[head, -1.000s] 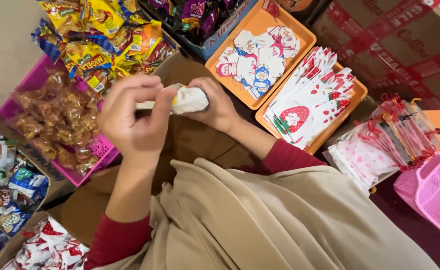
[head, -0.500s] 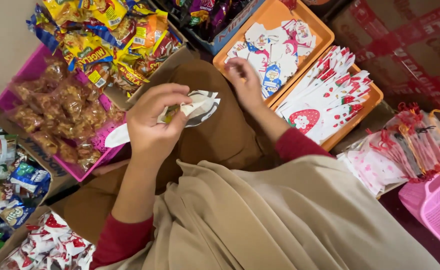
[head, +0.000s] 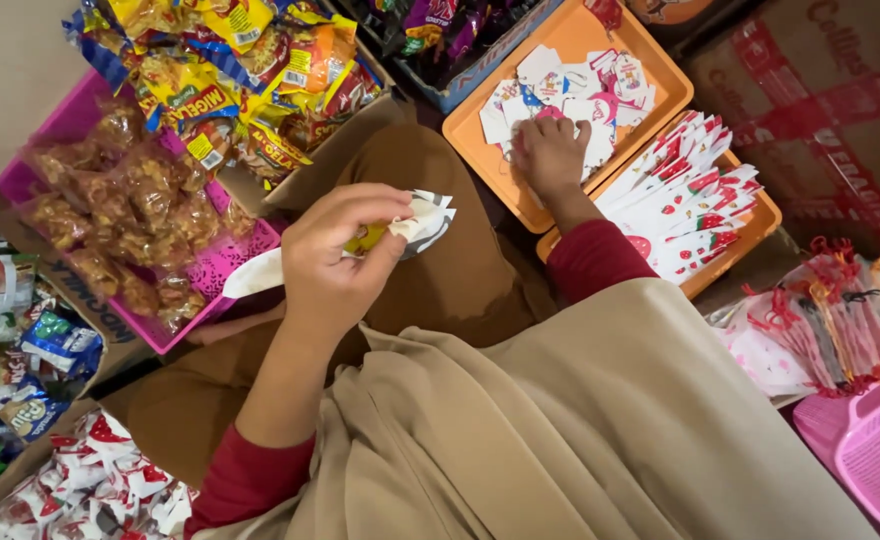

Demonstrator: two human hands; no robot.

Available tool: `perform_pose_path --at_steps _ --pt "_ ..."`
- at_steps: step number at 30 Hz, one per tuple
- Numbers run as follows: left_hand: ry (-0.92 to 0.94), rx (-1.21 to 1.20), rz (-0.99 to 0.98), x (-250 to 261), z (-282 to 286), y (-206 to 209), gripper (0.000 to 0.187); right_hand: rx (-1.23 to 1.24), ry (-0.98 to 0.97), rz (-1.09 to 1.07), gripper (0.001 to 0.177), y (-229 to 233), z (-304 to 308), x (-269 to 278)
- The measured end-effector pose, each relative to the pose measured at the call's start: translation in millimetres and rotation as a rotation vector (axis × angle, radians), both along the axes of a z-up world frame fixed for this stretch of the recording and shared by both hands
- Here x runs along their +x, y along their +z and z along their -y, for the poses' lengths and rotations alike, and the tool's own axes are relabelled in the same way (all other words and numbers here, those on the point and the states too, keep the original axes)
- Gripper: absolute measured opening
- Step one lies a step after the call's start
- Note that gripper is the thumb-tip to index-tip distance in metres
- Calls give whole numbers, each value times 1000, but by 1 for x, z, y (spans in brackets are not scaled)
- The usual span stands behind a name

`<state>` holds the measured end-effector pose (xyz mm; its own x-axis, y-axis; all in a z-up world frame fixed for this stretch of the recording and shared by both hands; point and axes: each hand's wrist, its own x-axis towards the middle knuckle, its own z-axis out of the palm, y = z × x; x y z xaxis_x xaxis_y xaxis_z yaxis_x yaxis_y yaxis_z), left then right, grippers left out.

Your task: The person is manually packing individual snacks into small decorative bags.

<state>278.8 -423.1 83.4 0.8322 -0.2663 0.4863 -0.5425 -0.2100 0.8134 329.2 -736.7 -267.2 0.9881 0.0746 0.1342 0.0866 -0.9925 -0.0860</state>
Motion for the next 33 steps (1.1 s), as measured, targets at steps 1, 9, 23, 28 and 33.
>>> perform_pose_path --at_steps 1,9,23,28,33 --pt "1 0 -1 1 0 -1 8 0 1 -1 28 -3 2 2" --pt "-9 31 6 -3 1 1 7 -38 116 20 13 -42 7 11" --pt "27 -111 -31 -15 0 17 19 1497 -109 24 16 120 -41 17" --pt "81 -216 -131 -16 6 16 25 1838 139 43 24 213 -68 4" --pt "32 -311 -275 -18 8 8 15 1805 276 85 31 282 -88 -12"
